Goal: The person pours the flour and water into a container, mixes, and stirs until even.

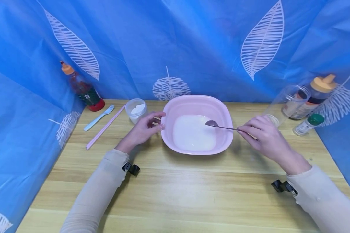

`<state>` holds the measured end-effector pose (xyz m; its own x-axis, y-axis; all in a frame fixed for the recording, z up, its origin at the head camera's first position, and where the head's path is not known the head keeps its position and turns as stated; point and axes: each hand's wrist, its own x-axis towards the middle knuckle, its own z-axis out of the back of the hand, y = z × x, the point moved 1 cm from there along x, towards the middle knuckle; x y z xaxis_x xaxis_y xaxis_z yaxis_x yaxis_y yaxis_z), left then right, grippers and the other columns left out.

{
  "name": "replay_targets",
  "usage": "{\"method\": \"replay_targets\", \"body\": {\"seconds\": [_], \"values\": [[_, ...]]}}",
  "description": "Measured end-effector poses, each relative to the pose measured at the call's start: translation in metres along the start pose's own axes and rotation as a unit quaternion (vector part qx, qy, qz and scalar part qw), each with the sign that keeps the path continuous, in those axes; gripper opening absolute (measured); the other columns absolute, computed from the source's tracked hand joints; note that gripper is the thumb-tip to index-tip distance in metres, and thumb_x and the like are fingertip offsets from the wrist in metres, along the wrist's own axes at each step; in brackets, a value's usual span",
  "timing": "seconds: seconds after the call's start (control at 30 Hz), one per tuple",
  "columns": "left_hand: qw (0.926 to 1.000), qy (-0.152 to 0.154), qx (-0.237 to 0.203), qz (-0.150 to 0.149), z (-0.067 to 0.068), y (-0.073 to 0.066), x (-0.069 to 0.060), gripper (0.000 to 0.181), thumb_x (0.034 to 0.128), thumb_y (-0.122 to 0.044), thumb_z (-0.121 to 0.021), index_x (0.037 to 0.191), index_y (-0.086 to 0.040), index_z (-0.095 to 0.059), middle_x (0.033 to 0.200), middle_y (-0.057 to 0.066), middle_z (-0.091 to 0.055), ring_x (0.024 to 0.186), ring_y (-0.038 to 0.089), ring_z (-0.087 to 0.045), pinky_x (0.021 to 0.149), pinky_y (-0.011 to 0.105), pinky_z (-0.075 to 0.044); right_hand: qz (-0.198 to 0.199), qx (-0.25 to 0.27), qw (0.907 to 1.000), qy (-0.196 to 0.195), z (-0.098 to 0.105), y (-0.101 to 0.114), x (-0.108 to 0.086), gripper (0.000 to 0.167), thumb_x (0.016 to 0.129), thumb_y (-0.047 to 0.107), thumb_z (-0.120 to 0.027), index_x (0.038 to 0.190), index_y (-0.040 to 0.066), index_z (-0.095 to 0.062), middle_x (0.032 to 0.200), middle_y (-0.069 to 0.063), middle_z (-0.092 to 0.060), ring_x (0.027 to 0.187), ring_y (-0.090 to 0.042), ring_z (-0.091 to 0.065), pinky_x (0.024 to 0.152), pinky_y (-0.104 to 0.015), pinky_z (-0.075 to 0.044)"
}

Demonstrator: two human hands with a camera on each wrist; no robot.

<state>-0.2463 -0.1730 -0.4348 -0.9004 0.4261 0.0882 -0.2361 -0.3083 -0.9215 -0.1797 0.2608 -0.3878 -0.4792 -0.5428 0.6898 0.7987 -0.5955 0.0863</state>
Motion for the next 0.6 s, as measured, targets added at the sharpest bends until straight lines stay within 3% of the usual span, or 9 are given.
{"method": "replay_targets", "body": {"seconds": [0.07, 0.13, 0.23, 0.3, 0.43, 0.5, 0.6], "values": [[1.0000, 0.000, 0.000, 0.001, 0.000, 0.000, 0.000, 0.050, 0.1038, -0.009, -0.071, 0.151, -0.002, -0.058, 0.147, 0.024, -0.061, 0.125, 0.038, -0.067, 0.093, 0.024, -0.057, -0.027, 0.012, 0.9995, -0.012, 0.000, 0.001, -0.004, 0.049, 0.112, 0.040, -0.058, 0.095, 0.001, -0.083, 0.084, -0.010, -0.076, 0.082, -0.026, -0.063, 0.082, -0.034, -0.042], [1.0000, 0.000, 0.001, -0.002, 0.000, 0.000, 0.000, 0.050, 0.1038, -0.008, -0.070, 0.151, -0.001, -0.057, 0.147, 0.024, -0.061, 0.125, 0.039, -0.067, 0.093, 0.025, -0.057, -0.078, 0.036, 0.9960, -0.023, 0.001, 0.003, -0.009, 0.031, 0.106, 0.027, -0.071, 0.095, 0.001, -0.083, 0.085, -0.012, -0.078, 0.084, -0.020, -0.064, 0.087, -0.026, -0.044], [1.0000, 0.001, 0.001, -0.004, 0.000, -0.001, 0.000, 0.050, 0.1038, -0.008, -0.070, 0.151, 0.000, -0.057, 0.148, 0.024, -0.060, 0.125, 0.039, -0.067, 0.093, 0.025, -0.058, -0.182, 0.072, 0.9798, -0.041, 0.002, 0.007, -0.016, 0.005, 0.092, 0.004, -0.082, 0.096, 0.001, -0.084, 0.088, -0.007, -0.080, 0.089, -0.004, -0.064, 0.088, -0.014, -0.044], [1.0000, 0.001, 0.002, -0.007, 0.000, -0.002, 0.000, 0.050, 0.1038, -0.006, -0.069, 0.151, 0.001, -0.057, 0.149, 0.025, -0.060, 0.125, 0.040, -0.067, 0.093, 0.025, -0.058, -0.258, 0.085, 0.9611, -0.048, 0.004, 0.009, -0.021, 0.011, 0.087, -0.003, -0.085, 0.097, 0.003, -0.085, 0.089, 0.008, -0.079, 0.089, 0.005, -0.060, 0.081, -0.010, -0.043], [1.0000, 0.001, 0.003, -0.004, -0.001, -0.002, 0.000, 0.049, 0.1041, -0.008, -0.070, 0.151, 0.000, -0.057, 0.150, 0.023, -0.060, 0.125, 0.039, -0.066, 0.093, 0.025, -0.057, -0.380, 0.107, 0.9176, -0.051, 0.008, 0.013, -0.027, 0.009, 0.095, 0.008, -0.082, 0.101, 0.002, -0.085, 0.085, 0.035, -0.069, 0.080, 0.009, -0.058, 0.066, -0.011, -0.040], [1.0000, 0.002, 0.003, -0.004, -0.001, -0.002, 0.000, 0.050, 0.1041, -0.009, -0.070, 0.151, 0.000, -0.057, 0.151, 0.022, -0.060, 0.126, 0.039, -0.066, 0.093, 0.025, -0.057, -0.424, 0.132, 0.8945, -0.048, 0.010, 0.014, -0.030, 0.015, 0.098, 0.014, -0.080, 0.105, 0.001, -0.084, 0.082, 0.037, -0.070, 0.078, 0.010, -0.062, 0.067, -0.008, -0.043], [1.0000, 0.003, 0.002, -0.004, 0.000, -0.002, -0.001, 0.050, 0.1041, -0.009, -0.070, 0.151, 0.000, -0.057, 0.151, 0.022, -0.059, 0.126, 0.039, -0.066, 0.094, 0.026, -0.057, -0.479, 0.192, 0.8543, -0.057, 0.013, 0.015, -0.035, 0.015, 0.100, 0.017, -0.079, 0.108, 0.005, -0.084, 0.081, 0.028, -0.074, 0.080, 0.008, -0.069, 0.074, -0.006, -0.051]]}}
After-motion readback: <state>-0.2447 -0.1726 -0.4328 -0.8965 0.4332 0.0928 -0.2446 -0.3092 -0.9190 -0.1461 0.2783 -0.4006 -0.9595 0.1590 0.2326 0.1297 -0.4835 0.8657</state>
